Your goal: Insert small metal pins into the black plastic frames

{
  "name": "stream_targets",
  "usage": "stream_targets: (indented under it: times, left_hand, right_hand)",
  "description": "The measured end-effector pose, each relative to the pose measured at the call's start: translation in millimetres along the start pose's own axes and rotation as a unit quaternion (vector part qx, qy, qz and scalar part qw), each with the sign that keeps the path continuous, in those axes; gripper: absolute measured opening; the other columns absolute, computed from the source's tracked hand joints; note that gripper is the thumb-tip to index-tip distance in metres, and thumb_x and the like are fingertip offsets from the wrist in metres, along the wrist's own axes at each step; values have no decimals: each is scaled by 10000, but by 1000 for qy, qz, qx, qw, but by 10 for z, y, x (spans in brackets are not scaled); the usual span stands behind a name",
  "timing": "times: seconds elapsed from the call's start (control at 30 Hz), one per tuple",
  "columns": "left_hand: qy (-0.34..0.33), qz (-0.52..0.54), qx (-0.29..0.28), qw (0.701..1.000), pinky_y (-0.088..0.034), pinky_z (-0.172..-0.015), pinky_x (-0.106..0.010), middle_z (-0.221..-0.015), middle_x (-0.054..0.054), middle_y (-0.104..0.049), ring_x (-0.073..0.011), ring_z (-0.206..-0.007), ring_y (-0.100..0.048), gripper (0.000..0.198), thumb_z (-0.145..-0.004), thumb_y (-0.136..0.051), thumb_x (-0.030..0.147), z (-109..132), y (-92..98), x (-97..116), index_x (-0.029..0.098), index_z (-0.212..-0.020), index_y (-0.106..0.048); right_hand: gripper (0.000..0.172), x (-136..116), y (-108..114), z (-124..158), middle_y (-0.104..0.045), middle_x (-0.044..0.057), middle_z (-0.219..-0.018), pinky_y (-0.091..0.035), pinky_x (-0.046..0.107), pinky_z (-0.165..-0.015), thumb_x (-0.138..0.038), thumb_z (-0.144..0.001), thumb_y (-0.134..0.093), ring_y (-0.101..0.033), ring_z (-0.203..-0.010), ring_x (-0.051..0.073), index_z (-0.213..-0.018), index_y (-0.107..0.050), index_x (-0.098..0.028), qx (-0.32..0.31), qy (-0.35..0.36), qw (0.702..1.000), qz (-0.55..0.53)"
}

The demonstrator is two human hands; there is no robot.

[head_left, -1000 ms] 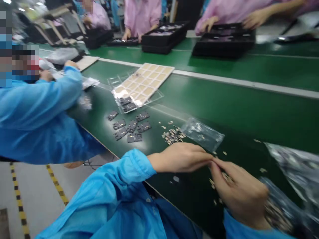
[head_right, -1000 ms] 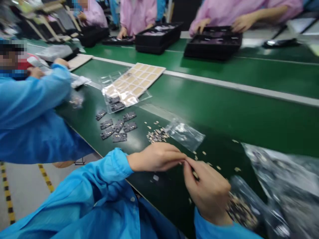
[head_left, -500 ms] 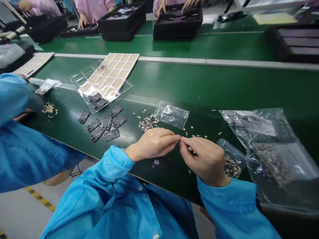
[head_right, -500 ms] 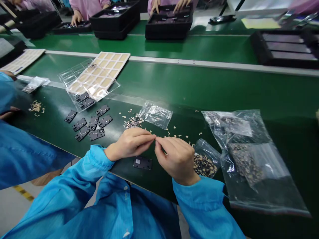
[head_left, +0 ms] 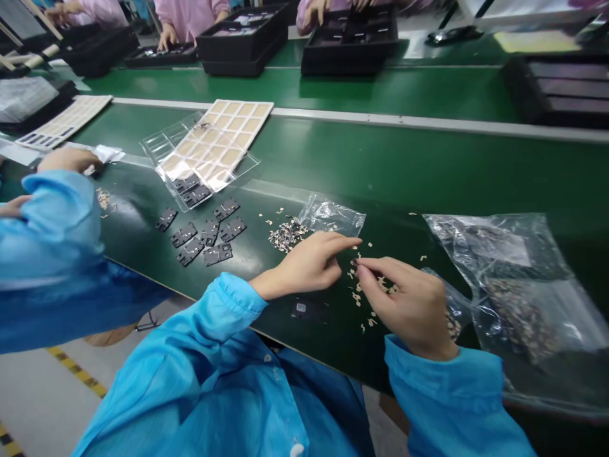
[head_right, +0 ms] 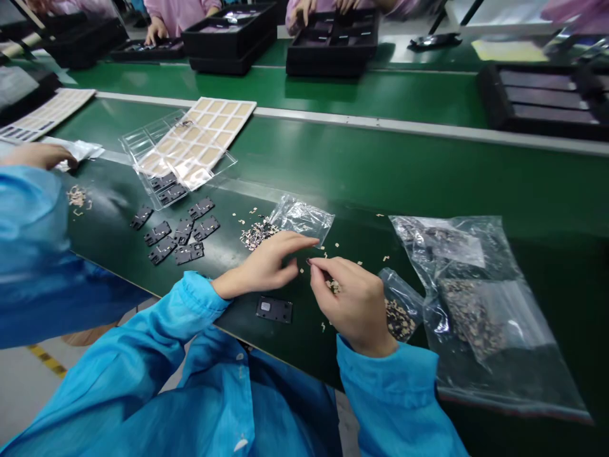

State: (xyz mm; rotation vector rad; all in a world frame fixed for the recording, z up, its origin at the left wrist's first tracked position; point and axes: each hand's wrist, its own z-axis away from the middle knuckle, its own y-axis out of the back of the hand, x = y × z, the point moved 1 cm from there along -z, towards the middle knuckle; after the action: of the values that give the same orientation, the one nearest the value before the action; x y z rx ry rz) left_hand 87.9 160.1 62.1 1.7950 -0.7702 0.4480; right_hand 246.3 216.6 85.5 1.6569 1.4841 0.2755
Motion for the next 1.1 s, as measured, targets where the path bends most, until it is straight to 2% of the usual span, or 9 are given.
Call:
stream_targets:
  times: [0.1,0.2,0.3,0.43,0.53,0.63,0.77,0.9,1.1]
  left_hand:
    - [-20,68,3,998,-548,-863,-278,-1066,-85,-706,-145,-936,-664,344,-854,-546,141,56,106,21,120,-1194,-598]
    - [-18,46,-23,999,-547,-794,-252,-956,-77,-726,-141,-871,-681,177,-916,-545,216,83,137,35,129,-1005,-671]
    - [10,35,-10,999,-534,-736,-233,-878,-58,-731,-129,-801,-680,135,-906,-552,190,90,123,50,141,-894,-677]
    - [66,101,0,993,-516,-678,-206,-772,-12,-710,-100,-700,-652,68,-834,-591,152,87,130,79,145,-810,-654]
    - [102,178,-19,979,-523,-690,-208,-778,-8,-711,-95,-705,-656,76,-798,-586,122,80,137,88,139,-826,-654]
    - [127,254,-38,958,-538,-752,-223,-864,-36,-733,-102,-777,-676,214,-758,-556,44,73,125,77,122,-923,-667]
    - [159,340,-61,925,-543,-756,-237,-882,-64,-743,-118,-787,-680,235,-733,-659,90,71,102,57,97,-967,-683]
    - [188,374,-35,908,-522,-669,-216,-750,-34,-723,-107,-697,-659,148,-794,-680,245,81,80,49,111,-847,-713]
    - [209,432,7,877,-552,-672,-220,-771,-57,-743,-119,-686,-691,150,-809,-649,194,106,23,67,99,-897,-726]
  right_hand:
    - [184,28,-49,11,-712,44,-699,-507,255,-559,-160,-900,-526,-668,-593,154,-807,-684,-156,-31,7,999,15]
    - [218,37,-52,11,-724,46,-718,-513,259,-574,-180,-910,-507,-673,-611,158,-798,-694,-164,-48,-7,999,1]
    - [202,40,-22,1,-736,39,-736,-525,262,-587,-213,-899,-529,-684,-638,166,-822,-712,-179,-66,-68,995,-42]
    - [140,60,15,-9,-756,23,-770,-555,279,-632,-238,-841,-602,-712,-690,188,-785,-726,-205,-45,-168,979,-109]
    - [119,68,11,-11,-759,15,-766,-566,290,-636,-260,-807,-629,-719,-704,199,-764,-735,-225,-42,-228,961,-150]
    - [110,59,-7,-10,-756,9,-743,-564,291,-619,-269,-787,-641,-712,-673,195,-762,-741,-232,-36,-250,953,-167]
    - [112,38,-36,-1,-753,2,-734,-561,282,-612,-249,-801,-632,-705,-649,179,-761,-734,-228,-29,-229,960,-157]
    - [117,15,-66,18,-749,5,-757,-557,263,-601,-210,-855,-610,-703,-663,162,-807,-716,-219,-20,-158,979,-125]
    - [40,-10,-52,19,-710,74,-744,-556,314,-617,-154,-826,-682,-680,-690,197,-805,-653,-172,103,12,993,60]
